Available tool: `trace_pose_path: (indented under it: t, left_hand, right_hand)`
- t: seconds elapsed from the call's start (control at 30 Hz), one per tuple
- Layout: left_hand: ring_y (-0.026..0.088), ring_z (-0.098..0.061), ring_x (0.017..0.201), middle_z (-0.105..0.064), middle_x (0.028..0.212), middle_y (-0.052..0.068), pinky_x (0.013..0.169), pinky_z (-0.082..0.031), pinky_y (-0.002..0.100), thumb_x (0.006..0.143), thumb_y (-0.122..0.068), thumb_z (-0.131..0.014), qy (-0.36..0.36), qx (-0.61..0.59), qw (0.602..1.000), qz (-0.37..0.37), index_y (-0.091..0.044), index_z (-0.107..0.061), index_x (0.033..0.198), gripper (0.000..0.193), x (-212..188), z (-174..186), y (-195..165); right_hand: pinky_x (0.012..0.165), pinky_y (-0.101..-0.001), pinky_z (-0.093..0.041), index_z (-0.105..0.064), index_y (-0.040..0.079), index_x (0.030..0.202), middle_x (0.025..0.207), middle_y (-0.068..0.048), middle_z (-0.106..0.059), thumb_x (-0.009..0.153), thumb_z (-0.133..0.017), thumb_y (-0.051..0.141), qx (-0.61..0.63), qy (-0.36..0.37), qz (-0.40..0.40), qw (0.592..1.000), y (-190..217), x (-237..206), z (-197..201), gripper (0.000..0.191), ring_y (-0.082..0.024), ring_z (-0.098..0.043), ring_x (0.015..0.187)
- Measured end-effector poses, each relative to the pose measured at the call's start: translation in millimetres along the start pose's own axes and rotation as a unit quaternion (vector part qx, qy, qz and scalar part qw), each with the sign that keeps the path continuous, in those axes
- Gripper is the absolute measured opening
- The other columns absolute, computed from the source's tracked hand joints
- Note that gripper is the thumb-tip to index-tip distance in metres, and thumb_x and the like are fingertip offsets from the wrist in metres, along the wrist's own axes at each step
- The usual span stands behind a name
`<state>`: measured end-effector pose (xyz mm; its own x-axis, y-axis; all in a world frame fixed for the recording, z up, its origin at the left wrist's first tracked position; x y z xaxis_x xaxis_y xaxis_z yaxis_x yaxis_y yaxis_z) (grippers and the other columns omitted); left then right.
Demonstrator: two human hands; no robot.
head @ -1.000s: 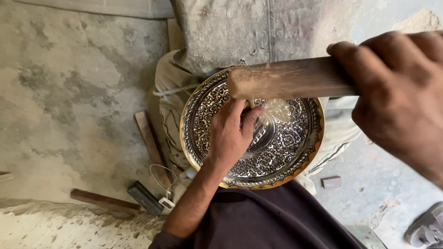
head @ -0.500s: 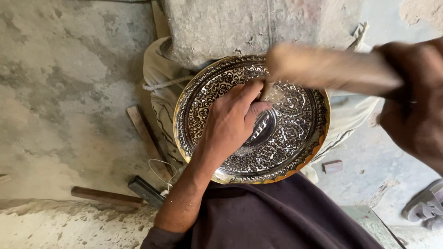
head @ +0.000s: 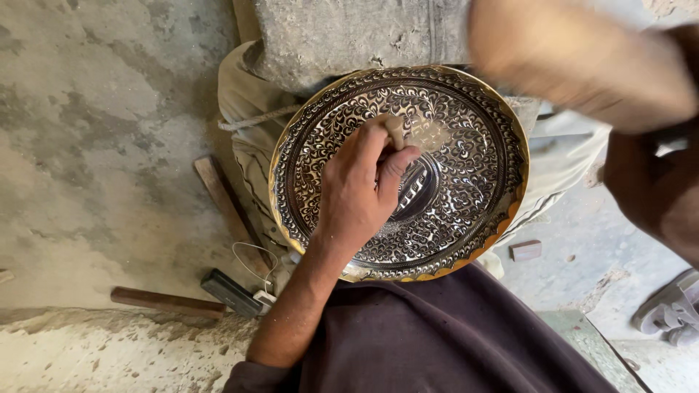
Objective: The person sits on the floor with an engraved brass tray on their lap, holds a small punch against the tray's central motif with one hand, and strikes the punch with a wooden mallet held in the other hand, repositioning the punch repeatedly to work the raised design.
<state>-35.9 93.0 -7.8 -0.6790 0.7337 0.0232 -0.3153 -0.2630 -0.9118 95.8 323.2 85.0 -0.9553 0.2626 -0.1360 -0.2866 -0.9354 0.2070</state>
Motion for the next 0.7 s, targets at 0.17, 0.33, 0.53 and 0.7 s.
trace_pose_path:
  t: [0.17,0.33,0.53,0.7]
  left_hand:
    - [0.016,-0.07,0.087,-0.065,0.104,0.004,0.074,-0.059,0.031,0.109,-0.027,-0.066,-0.04,-0.001,0.999,0.018,-0.005,-0.056,0.116,0.024,-8.4,-1.4,0.8]
    - [0.015,-0.071,0.089,-0.064,0.106,0.004,0.075,-0.06,0.029,0.11,-0.029,-0.064,-0.05,-0.014,0.998,0.025,-0.006,-0.054,0.112,0.025,-10.0,-4.2,3.2]
    - [0.015,-0.07,0.085,-0.066,0.094,0.002,0.072,-0.059,0.031,0.107,-0.031,-0.068,-0.011,0.032,0.999,0.026,-0.009,-0.058,0.108,0.024,-7.0,-4.8,4.4]
    - [0.018,-0.073,0.09,-0.071,0.099,0.004,0.076,-0.061,0.032,0.107,-0.029,-0.065,0.034,0.025,0.999,-0.003,-0.009,-0.059,0.125,0.027,4.7,-3.5,3.8]
  right_hand:
    - [0.073,-0.0394,-0.057,-0.063,-0.01,0.128,0.105,-0.026,-0.064,0.086,-0.067,-0.018,0.012,-0.01,0.005,1.0,-1.4,9.0,2.9,0.044,-0.033,-0.068,0.086]
    - [0.074,-0.0396,-0.057,-0.064,-0.009,0.127,0.104,-0.025,-0.064,0.084,-0.067,-0.018,-0.033,-0.01,0.042,0.998,17.1,24.8,7.6,0.044,-0.033,-0.068,0.086]
    - [0.074,-0.0399,-0.057,-0.065,-0.007,0.125,0.103,-0.024,-0.065,0.081,-0.068,-0.018,-0.045,-0.013,0.053,0.998,21.5,36.8,18.2,0.045,-0.034,-0.068,0.085]
    - [0.075,-0.0402,-0.057,-0.066,-0.006,0.123,0.102,-0.024,-0.065,0.079,-0.068,-0.019,-0.057,-0.013,0.055,0.997,19.8,37.5,20.1,0.045,-0.034,-0.068,0.085]
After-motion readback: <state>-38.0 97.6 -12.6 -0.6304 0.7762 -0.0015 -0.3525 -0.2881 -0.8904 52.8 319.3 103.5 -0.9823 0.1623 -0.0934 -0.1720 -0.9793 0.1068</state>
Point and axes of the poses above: each hand's wrist, its own x-axis towards the middle knuckle, its own z-axis out of the back of the hand, y = z × x, the point moved 3 cm from there along x, towards the middle knuckle
